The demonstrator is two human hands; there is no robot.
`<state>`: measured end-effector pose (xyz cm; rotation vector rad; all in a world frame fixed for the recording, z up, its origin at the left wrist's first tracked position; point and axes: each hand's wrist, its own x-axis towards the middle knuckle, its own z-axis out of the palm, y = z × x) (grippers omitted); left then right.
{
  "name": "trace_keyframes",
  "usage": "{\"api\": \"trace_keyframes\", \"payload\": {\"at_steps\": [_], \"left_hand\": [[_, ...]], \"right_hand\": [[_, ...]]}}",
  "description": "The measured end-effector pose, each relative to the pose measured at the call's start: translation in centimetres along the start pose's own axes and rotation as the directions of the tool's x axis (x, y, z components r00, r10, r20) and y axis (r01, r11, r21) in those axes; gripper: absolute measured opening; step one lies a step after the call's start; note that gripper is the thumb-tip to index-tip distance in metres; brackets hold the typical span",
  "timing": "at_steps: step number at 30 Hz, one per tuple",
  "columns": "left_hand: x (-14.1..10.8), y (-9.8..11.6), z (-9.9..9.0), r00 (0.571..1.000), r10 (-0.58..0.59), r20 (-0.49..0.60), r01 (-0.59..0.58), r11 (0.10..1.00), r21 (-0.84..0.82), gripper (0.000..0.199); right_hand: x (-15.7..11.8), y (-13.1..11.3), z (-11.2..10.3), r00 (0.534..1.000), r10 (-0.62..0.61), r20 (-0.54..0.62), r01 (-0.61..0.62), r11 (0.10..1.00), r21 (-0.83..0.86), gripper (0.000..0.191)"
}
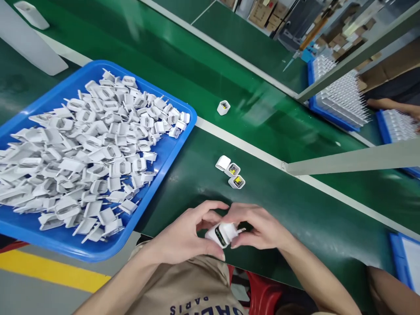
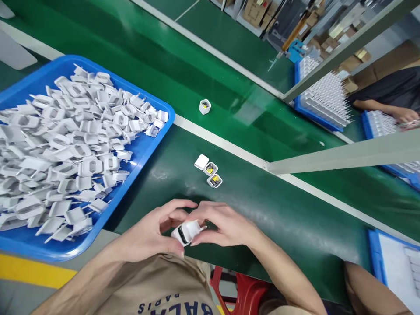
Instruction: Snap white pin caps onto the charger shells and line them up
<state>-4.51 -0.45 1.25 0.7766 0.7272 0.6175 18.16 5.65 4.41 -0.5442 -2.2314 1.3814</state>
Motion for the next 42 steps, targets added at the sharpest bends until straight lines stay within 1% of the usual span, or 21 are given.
{"api": "trace_keyframes", "payload": {"at_steps": [2,3,5,7,9,10,12,13,15,17,19,22,25,28,31,35,38,42], "left_hand": [[0.1,-0.2,-0.2,0.999,0.02,0.039,-0.017,0.998,-0.062,0.083],[0.2,-0.3,-0.3,0.999,0.035,0.038,-0.033,0.997,-0.063,0.082],[0.5,-0.5,-0.5,0.998,0.068,-0.009,-0.067,0.998,0.02,0.072],[1.0,-0.8,-0.8,0.989,0.109,-0.096,-0.09,0.98,0.18,0.053],[1.4,-1.1,-0.9,0.968,0.153,-0.2,-0.08,0.941,0.33,0.036],[1.5,-1.3,-1.0,0.955,0.169,-0.245,-0.068,0.924,0.375,0.031],[1.7,-1.5,-0.9,0.935,0.176,-0.307,-0.036,0.91,0.413,0.03],[1.7,-1.5,-0.8,0.932,0.169,-0.321,-0.02,0.908,0.419,0.032],[1.7,-1.4,-0.7,0.934,0.147,-0.325,0.009,0.902,0.432,0.038],[1.5,-1.3,-0.6,0.938,0.124,-0.323,0.037,0.892,0.45,0.04],[1.4,-1.2,-0.6,0.939,0.115,-0.324,0.055,0.88,0.472,0.038],[1.3,-1.4,-0.6,0.934,0.135,-0.33,0.054,0.861,0.506,0.035],[1.3,-1.8,-0.6,0.927,0.19,-0.324,0.015,0.843,0.538,0.034],[1.4,-2.2,-0.7,0.91,0.275,-0.309,-0.04,0.801,0.597,0.032],[1.7,-2.6,-0.8,0.889,0.348,-0.296,-0.069,0.743,0.666,0.03],[2.1,-3.3,-1.0,0.859,0.427,-0.283,-0.089,0.669,0.738,0.027],[2.4,-3.9,-1.1,0.836,0.471,-0.28,-0.11,0.644,0.757,0.023],[2.8,-4.7,-1.1,0.807,0.526,-0.268,-0.144,0.616,0.774,0.019]], "right_hand": [[0.1,0.4,0.3,0.99,-0.057,-0.126,0.064,0.997,0.049,0.034],[0.2,0.6,0.3,0.979,-0.077,-0.188,0.088,0.995,0.052,0.035],[0.3,0.6,0.4,0.951,-0.102,-0.292,0.103,0.995,-0.011,0.035],[0.4,0.4,0.5,0.936,-0.097,-0.338,0.053,0.989,-0.138,0.032],[0.5,0.1,0.9,0.948,-0.05,-0.316,-0.032,0.968,-0.249,0.022],[0.5,0.0,1.1,0.956,-0.016,-0.294,-0.073,0.954,-0.291,0.016],[0.5,-0.2,1.7,0.967,0.055,-0.247,-0.14,0.93,-0.341,0.007],[0.5,-0.2,2.0,0.968,0.086,-0.234,-0.169,0.918,-0.36,0.007],[0.6,-0.2,2.4,0.969,0.126,-0.211,-0.204,0.89,-0.407,0.01],[0.6,-0.1,2.6,0.973,0.137,-0.185,-0.208,0.866,-0.454,0.01],[0.5,0.0,2.6,0.978,0.129,-0.161,-0.193,0.846,-0.497,0.011],[0.3,0.1,2.8,0.978,0.118,-0.171,-0.192,0.829,-0.525,0.013],[0.2,0.2,3.0,0.97,0.12,-0.213,-0.215,0.833,-0.509,0.012],[0.3,0.5,3.4,0.967,0.105,-0.233,-0.215,0.827,-0.519,0.013],[0.5,0.7,3.7,0.969,0.1,-0.225,-0.212,0.801,-0.56,0.012],[0.4,1.3,4.0,0.976,0.114,-0.184,-0.204,0.772,-0.602,0.008],[0.2,1.9,4.3,0.978,0.089,-0.191,-0.19,0.767,-0.613,0.006],[-0.2,2.3,4.3,0.983,0.036,-0.182,-0.143,0.774,-0.617,0.014]]}}
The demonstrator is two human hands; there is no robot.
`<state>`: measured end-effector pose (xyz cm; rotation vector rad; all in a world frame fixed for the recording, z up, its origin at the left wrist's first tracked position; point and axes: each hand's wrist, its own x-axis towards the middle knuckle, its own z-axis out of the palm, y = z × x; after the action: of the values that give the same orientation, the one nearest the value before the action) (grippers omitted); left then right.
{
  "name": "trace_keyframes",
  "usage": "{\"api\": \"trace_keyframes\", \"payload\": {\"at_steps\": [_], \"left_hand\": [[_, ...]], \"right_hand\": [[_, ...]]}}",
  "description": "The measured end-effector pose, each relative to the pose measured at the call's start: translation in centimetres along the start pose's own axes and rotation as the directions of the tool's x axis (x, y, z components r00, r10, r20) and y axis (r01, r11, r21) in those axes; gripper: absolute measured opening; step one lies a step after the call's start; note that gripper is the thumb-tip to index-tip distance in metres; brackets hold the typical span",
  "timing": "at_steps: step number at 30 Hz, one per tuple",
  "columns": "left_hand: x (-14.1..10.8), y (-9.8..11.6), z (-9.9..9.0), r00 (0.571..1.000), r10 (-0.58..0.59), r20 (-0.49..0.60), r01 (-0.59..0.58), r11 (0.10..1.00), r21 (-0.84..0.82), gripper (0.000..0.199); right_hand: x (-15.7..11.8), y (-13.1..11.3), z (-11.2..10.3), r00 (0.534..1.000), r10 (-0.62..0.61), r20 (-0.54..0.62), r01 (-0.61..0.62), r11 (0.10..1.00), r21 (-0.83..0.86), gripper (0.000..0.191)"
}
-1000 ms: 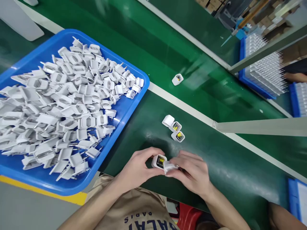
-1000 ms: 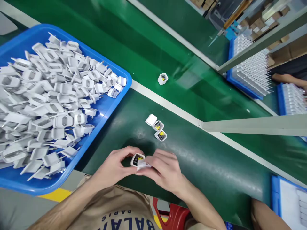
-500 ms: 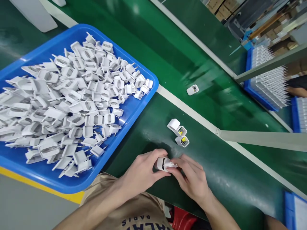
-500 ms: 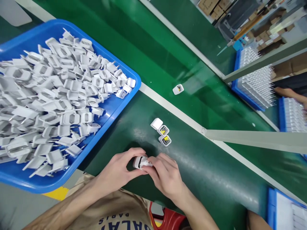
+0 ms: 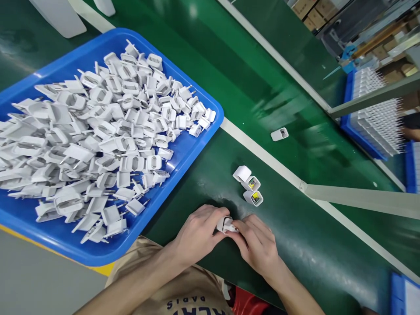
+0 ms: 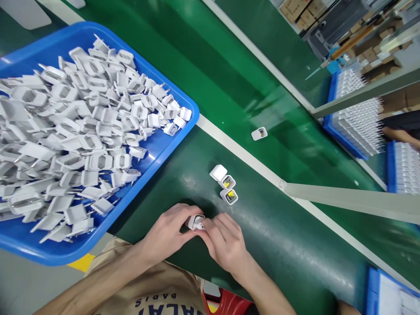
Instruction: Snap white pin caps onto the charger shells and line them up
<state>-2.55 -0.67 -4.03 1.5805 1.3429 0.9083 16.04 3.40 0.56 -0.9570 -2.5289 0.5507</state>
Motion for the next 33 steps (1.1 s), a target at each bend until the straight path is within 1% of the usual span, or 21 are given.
{"api": "trace_keyframes", "payload": {"at_steps": [4,9,15,19,21,26,30,33], "left_hand": [[0.0,-0.1,0.4,0.997,0.056,-0.05,-0.055,0.998,0.023,0.017],[0.0,0.0,0.3,0.997,0.056,-0.058,-0.054,0.998,0.043,0.018],[-0.5,-0.4,0.2,0.997,0.049,-0.053,-0.046,0.997,0.061,0.029],[-0.8,-0.7,0.2,0.995,0.079,-0.056,-0.076,0.996,0.042,0.032],[-0.8,-0.8,0.2,0.994,0.092,-0.053,-0.09,0.995,0.036,0.033],[-0.9,-1.1,0.1,0.993,0.11,-0.051,-0.107,0.993,0.048,0.029],[-0.9,-1.3,0.1,0.993,0.112,-0.035,-0.111,0.993,0.038,0.032],[-0.9,-1.4,0.1,0.993,0.112,-0.036,-0.111,0.993,0.037,0.033]], "right_hand": [[0.0,0.4,-0.1,0.998,-0.054,0.018,0.054,0.998,-0.008,0.014],[0.3,0.5,-0.3,0.998,-0.055,0.039,0.055,0.998,-0.015,0.013],[0.9,-0.2,-0.2,0.991,-0.072,0.11,0.076,0.996,-0.037,0.024],[1.2,-0.7,-0.3,0.982,-0.081,0.171,0.105,0.985,-0.137,0.011],[1.4,-0.9,-0.3,0.975,-0.087,0.206,0.123,0.977,-0.172,0.009],[1.8,-0.7,0.1,0.968,-0.121,0.221,0.155,0.977,-0.145,0.016],[1.9,-0.2,0.2,0.956,-0.13,0.263,0.163,0.981,-0.109,0.02],[1.7,0.0,0.3,0.952,-0.155,0.265,0.185,0.979,-0.09,0.023]]}}
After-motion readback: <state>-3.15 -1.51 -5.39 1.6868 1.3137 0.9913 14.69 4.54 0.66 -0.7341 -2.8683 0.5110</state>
